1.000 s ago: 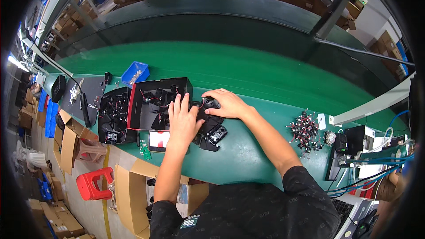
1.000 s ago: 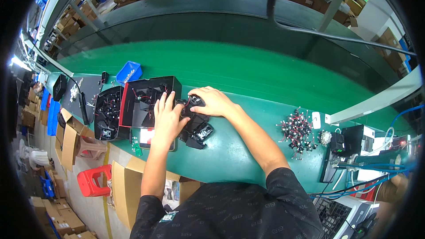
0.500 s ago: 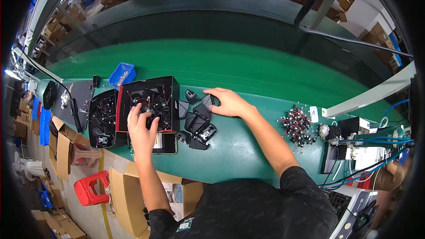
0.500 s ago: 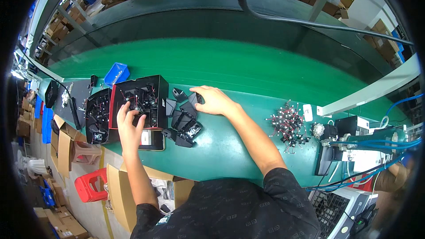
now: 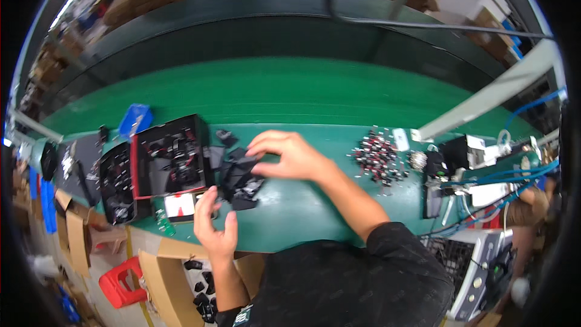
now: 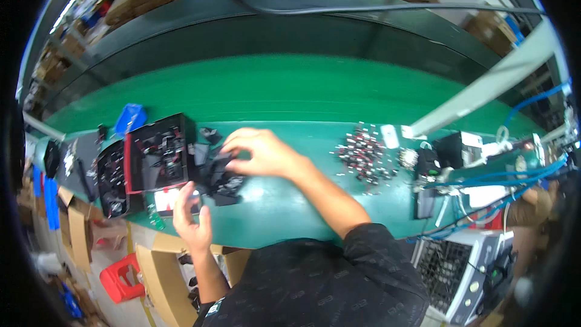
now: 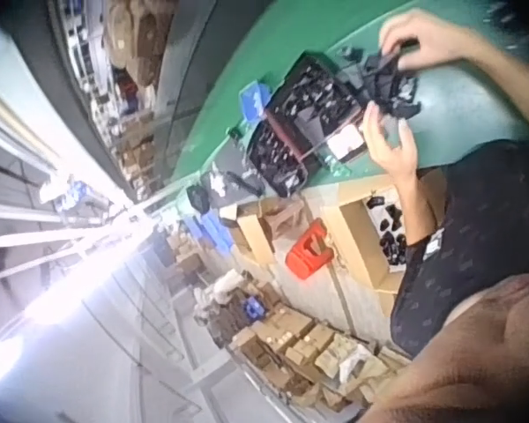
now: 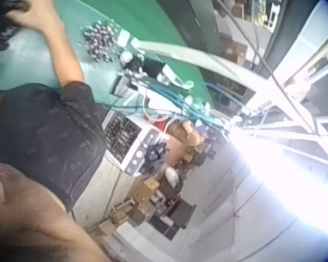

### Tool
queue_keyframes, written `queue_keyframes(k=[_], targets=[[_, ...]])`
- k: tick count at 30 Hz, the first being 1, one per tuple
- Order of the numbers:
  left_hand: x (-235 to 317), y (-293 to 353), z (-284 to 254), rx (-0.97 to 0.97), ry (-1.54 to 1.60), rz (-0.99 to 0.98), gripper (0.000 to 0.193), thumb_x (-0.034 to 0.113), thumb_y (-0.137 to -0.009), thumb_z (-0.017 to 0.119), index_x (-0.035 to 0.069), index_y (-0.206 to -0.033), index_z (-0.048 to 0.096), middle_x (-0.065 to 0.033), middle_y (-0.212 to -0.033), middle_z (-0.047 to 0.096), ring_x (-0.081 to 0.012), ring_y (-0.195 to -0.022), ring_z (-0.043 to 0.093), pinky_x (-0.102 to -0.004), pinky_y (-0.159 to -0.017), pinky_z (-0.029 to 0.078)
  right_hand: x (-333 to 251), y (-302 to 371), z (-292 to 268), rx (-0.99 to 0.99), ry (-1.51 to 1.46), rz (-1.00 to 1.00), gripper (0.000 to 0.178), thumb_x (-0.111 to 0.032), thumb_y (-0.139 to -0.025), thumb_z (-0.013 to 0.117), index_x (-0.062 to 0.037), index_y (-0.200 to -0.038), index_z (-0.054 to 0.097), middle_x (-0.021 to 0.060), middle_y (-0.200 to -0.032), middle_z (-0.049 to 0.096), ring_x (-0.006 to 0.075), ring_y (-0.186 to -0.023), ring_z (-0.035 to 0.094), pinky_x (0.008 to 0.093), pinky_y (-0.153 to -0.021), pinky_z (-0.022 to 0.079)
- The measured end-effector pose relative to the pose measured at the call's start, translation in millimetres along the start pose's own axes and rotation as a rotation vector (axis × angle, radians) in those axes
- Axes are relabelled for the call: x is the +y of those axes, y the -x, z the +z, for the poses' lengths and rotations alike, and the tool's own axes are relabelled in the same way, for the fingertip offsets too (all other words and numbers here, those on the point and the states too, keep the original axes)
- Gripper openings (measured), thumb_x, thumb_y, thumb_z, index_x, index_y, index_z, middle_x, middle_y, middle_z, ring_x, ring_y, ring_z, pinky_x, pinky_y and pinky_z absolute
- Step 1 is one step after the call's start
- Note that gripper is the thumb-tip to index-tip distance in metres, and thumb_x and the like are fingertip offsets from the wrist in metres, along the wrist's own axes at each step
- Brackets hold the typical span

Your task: The person assembles an electronic device by securing internal components and wiring into an electronic housing with a pneumatic screwdriver.

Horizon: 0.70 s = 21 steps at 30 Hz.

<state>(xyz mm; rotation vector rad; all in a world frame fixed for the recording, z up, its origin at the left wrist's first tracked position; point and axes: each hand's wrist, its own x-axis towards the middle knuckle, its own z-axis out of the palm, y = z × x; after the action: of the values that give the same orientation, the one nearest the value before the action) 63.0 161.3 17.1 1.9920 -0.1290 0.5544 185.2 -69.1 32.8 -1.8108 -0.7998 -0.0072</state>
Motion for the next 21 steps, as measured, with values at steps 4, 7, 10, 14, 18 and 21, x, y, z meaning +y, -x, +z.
queue_keyframes(k=[4, 7, 10, 14, 18, 21], targets=[[26, 17, 22, -0.312, 0.377, -0.274, 0.087, 0.034, -0.072, 0.088, -0.008, -0.136, 0.047, -0.0188, -0.123, 0.062, -0.0193, -0.097, 0.065, -0.0290, -0.076, 0.055, -49, 46, 10, -0.167, -0.059, -0.124, 0.031, -0.020, -0.084, 0.075, -0.0051, -0.110, 0.067, 0.0117, -0.118, 0.064, 0.0269, -0.100, 0.067, 0.0343, -0.085, 0.056], [4, 42, 38, -0.515, 0.486, -0.309, 0.071, 0.005, -0.071, 0.086, -0.006, -0.130, 0.049, -0.0153, -0.115, 0.064, -0.0178, -0.099, 0.066, -0.0307, -0.081, 0.056, -60, 84, -3, -0.145, -0.152, 0.064, 0.032, -0.015, -0.084, 0.075, -0.0065, -0.114, 0.067, 0.0122, -0.126, 0.062, 0.0256, -0.100, 0.068, 0.0343, -0.085, 0.057], [7, 68, 58, -0.531, 0.684, -0.515, 0.067, -0.009, -0.070, 0.081, -0.003, -0.129, 0.050, -0.0140, -0.112, 0.064, -0.0191, -0.099, 0.066, -0.0334, -0.088, 0.056, -43, 142, -24, 0.153, -0.018, 0.154, 0.033, -0.010, -0.081, 0.077, -0.0057, -0.113, 0.068, 0.0109, -0.121, 0.066, 0.0235, -0.092, 0.071, 0.0335, -0.081, 0.057], [10, 88, 78, -0.604, 0.496, -0.526, 0.074, -0.007, -0.069, 0.082, -0.004, -0.133, 0.046, -0.0136, -0.116, 0.060, -0.0193, -0.100, 0.064, -0.0343, -0.088, 0.056, -17, 194, -63, 0.463, 0.827, 0.412, 0.043, -0.011, -0.074, 0.081, -0.0076, -0.114, 0.066, 0.0100, -0.116, 0.066, 0.0289, -0.105, 0.064, 0.0385, -0.092, 0.051], [15, 85, 93, -0.673, 0.351, -0.331, 0.062, -0.002, -0.070, 0.083, 0.001, -0.126, 0.056, -0.0122, -0.117, 0.058, -0.0202, -0.101, 0.063, -0.0326, -0.089, 0.055, 2, 185, -78, 0.434, 0.991, 0.500, 0.053, -0.016, -0.071, 0.082, -0.0106, -0.120, 0.063, 0.0097, -0.126, 0.060, 0.0314, -0.112, 0.058, 0.0414, -0.098, 0.046], [18, 78, 100, -0.655, 0.269, -0.245, 0.057, 0.004, -0.068, 0.085, 0.003, -0.120, 0.060, -0.0139, -0.115, 0.061, -0.0234, -0.100, 0.065, -0.0334, -0.086, 0.055, 26, 186, -88, 0.350, 0.997, 0.471, 0.047, -0.016, -0.073, 0.078, -0.0099, -0.117, 0.064, 0.0097, -0.115, 0.065, 0.0312, -0.106, 0.060, 0.0412, -0.094, 0.046]])
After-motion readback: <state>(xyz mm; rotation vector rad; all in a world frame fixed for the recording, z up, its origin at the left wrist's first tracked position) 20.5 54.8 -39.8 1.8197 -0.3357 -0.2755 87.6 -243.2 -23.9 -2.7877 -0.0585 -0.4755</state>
